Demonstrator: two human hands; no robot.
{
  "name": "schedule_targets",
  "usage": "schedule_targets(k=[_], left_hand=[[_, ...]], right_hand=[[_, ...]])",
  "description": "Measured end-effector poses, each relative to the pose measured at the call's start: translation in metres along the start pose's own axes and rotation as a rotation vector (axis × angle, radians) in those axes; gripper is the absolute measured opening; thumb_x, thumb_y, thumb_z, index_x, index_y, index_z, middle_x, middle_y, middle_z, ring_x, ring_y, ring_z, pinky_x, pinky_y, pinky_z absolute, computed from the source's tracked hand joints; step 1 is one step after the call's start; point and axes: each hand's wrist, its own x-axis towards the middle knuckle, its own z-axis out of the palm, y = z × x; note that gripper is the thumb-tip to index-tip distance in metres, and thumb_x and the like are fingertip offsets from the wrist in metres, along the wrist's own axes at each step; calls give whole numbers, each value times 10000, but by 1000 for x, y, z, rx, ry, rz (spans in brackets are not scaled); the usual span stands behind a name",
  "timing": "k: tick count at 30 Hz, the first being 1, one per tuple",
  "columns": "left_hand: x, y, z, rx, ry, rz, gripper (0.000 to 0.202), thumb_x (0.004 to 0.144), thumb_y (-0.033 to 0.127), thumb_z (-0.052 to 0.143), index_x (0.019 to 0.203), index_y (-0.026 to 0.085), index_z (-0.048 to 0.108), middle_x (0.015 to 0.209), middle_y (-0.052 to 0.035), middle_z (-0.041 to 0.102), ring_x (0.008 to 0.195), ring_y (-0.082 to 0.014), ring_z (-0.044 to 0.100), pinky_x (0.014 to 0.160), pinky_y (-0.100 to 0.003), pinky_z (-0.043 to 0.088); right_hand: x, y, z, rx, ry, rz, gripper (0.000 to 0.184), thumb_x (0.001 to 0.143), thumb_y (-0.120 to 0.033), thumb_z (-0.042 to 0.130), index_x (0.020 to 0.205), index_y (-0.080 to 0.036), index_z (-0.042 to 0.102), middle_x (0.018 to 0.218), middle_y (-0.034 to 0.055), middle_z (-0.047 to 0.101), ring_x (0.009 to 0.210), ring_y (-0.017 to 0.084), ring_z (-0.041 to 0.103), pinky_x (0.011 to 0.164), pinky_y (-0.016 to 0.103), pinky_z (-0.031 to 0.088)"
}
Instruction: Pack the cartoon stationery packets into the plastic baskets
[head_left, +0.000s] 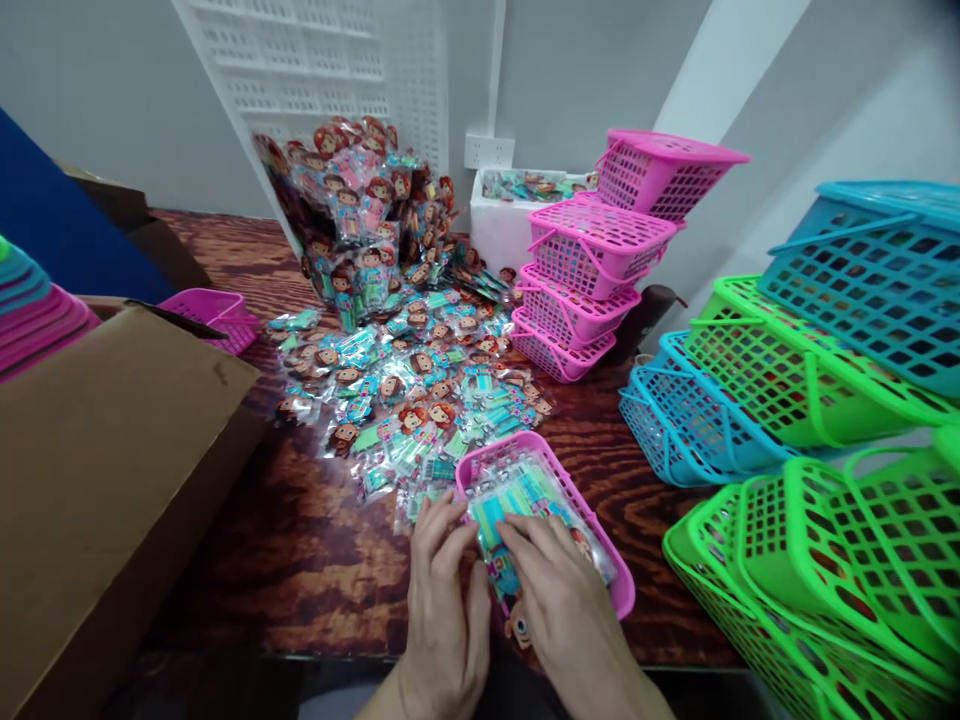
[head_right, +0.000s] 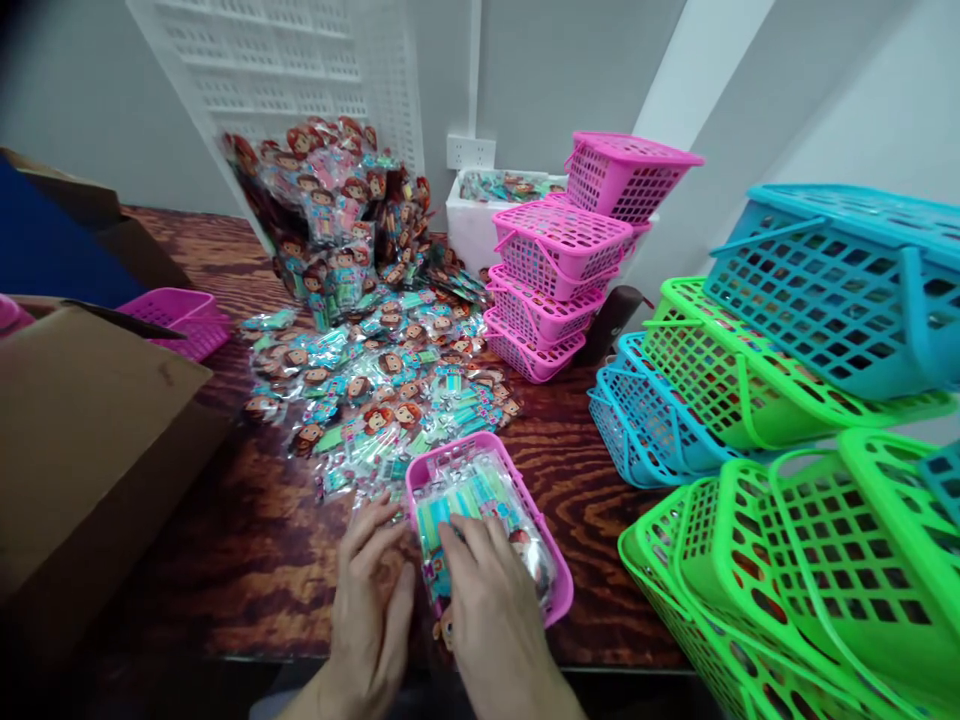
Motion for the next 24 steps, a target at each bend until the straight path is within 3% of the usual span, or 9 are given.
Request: schedule_targets(k=[2, 5, 9, 12, 14, 17, 20, 24], left_hand=[[3, 3, -3, 62, -132, 112, 507, 925, 41, 384, 1406, 202, 393, 1444, -122, 447, 1428, -252, 339, 1194, -549, 254], [10, 5, 0, 245, -378, 232, 526, 936, 144, 441, 1458, 152, 376, 1501, -116, 451, 1452, -288, 308, 1210, -586, 160], [17, 2, 13, 400, -390, 193, 513, 962, 287, 470, 1439, 113, 401, 1500, -138, 465, 1423, -317, 368, 1180, -625, 220], [23, -1, 21, 410, -379, 151, 426, 962, 237, 466, 1356, 74, 466, 1477, -187, 474, 1412, -316, 388, 1152, -577, 332], [24, -1, 25, 381, -392, 127, 281, 946, 178, 476, 1195, 76, 556, 1416, -206, 522, 1373, -315, 443, 1147, -539, 368], [18, 5, 26, 329, -434, 170, 167, 935, 121, 482, 1061, 104, 591, 1297, -181, 598, 1291, -300, 529, 1124, -484, 418], [10, 14, 18, 262, -528, 277, 249, 937, 123, 497, 1175, 96, 564, 1278, -161, 602, 1278, -290, 534, 1104, -436, 444], [10, 24, -1, 210, -631, 219, 340, 968, 304, 531, 1255, 122, 529, 1361, -159, 548, 1321, -300, 484, 1122, -466, 417]], right_hand=[[7, 13, -4, -4, -16, 6, 382, 980, -101, 335, 1233, -181, 610, 1146, 82, 678, 1036, 225, 598, 911, 396, 519], [17, 34, -3, -112, -13, -3, 377, 995, -134, 361, 1305, -150, 575, 1289, 114, 626, 1180, 254, 533, 973, 425, 487], [12, 47, 6, -329, -69, -37, 367, 996, -207, 430, 1320, -117, 577, 1363, 144, 591, 1201, 306, 517, 949, 476, 476], [-2, 45, 8, -457, -60, 53, 342, 986, -250, 467, 1260, -114, 620, 1255, 155, 653, 1028, 316, 575, 812, 477, 497], [-8, 44, 8, -480, -51, 77, 331, 979, -232, 472, 1248, -118, 627, 1212, 155, 669, 978, 311, 578, 783, 467, 500], [-6, 47, 7, -407, -53, 71, 340, 975, -197, 470, 1274, -109, 608, 1220, 155, 656, 1014, 308, 564, 832, 459, 513], [3, 55, 0, -230, -82, 60, 352, 984, -174, 447, 1306, -123, 579, 1254, 134, 630, 1084, 285, 549, 911, 439, 514], [4, 62, -17, 21, -78, 67, 345, 995, -177, 427, 1312, -172, 563, 1297, 103, 596, 1193, 224, 528, 1010, 378, 485]])
